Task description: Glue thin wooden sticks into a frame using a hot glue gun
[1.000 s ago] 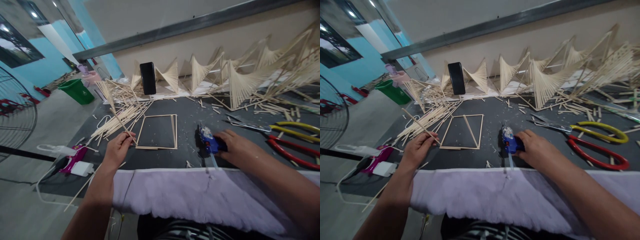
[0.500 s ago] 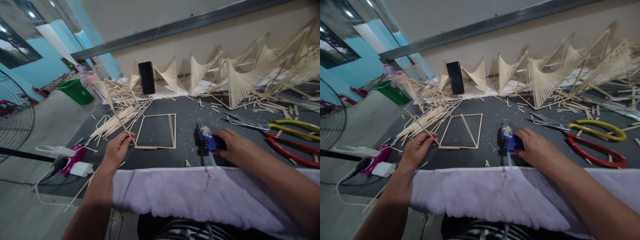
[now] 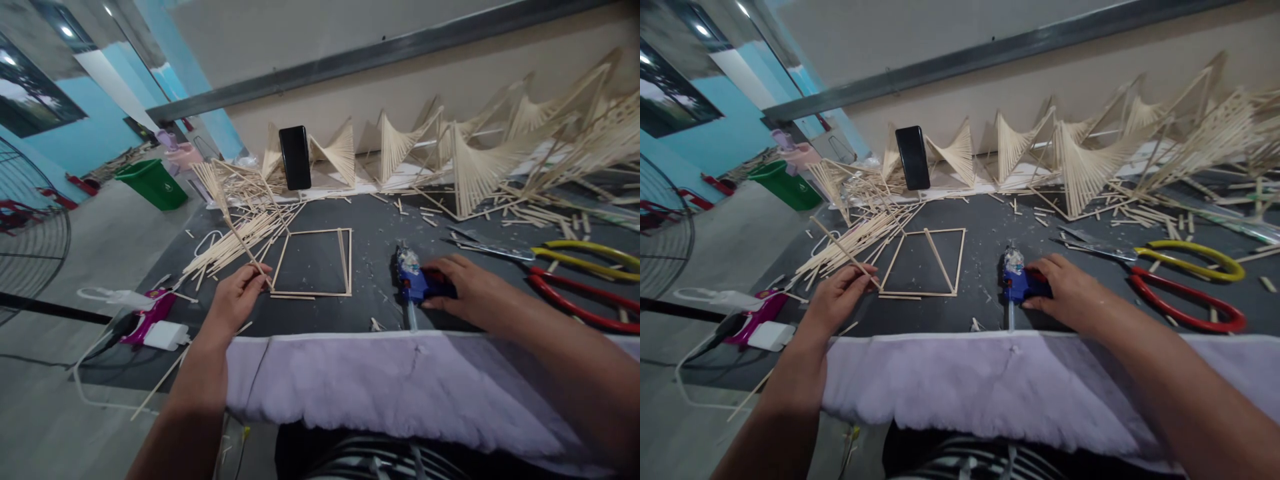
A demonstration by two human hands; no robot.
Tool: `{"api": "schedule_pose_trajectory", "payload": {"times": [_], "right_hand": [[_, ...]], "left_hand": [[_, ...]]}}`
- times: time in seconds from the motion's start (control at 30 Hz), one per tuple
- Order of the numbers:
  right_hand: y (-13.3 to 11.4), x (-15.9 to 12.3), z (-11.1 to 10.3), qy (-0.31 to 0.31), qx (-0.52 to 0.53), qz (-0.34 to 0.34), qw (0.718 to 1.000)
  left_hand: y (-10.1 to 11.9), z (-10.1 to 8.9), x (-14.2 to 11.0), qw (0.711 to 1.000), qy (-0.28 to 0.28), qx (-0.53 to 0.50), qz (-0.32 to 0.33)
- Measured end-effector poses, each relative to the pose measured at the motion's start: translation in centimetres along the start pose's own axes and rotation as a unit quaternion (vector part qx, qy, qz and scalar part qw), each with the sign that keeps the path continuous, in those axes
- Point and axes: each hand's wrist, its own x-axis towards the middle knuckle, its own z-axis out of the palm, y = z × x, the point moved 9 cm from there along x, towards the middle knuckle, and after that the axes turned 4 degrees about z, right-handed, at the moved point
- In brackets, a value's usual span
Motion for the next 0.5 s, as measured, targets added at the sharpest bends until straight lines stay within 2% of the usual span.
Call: {"api": "schedule_pose_trajectory", "payload": {"times": [0.13,0.27,0.33,0.4,0.5], "right_hand": [[-0.2,-0.3,-1.2,0.015,0.012,-0.059,0.998],[-1.5,-1.1,-4.5,0.104,0.011,-0.057,0.993],[-3.5,-1.8,-5.7,0.13,0.041,-0.046,0.99],[-6.8,-2.6,-6.0,0.147,0.09,-0.062,0.983],[-13.0,-3.3,-4.1,0.095,0.166,-0.132,0.973]], "left_hand": [[0.3,0.0,0.0,1.0,-0.004,-0.014,0.003],[0.7,0.0,0.0,1.0,-0.007,-0.002,0.016],[0.8,0.1,-0.1,1.0,-0.011,0.011,0.024],[0.7,0.1,-0.1,0.999,-0.013,0.02,0.029],[0.7,0.2,-0.2,0.999,-0.022,0.029,0.035]]}}
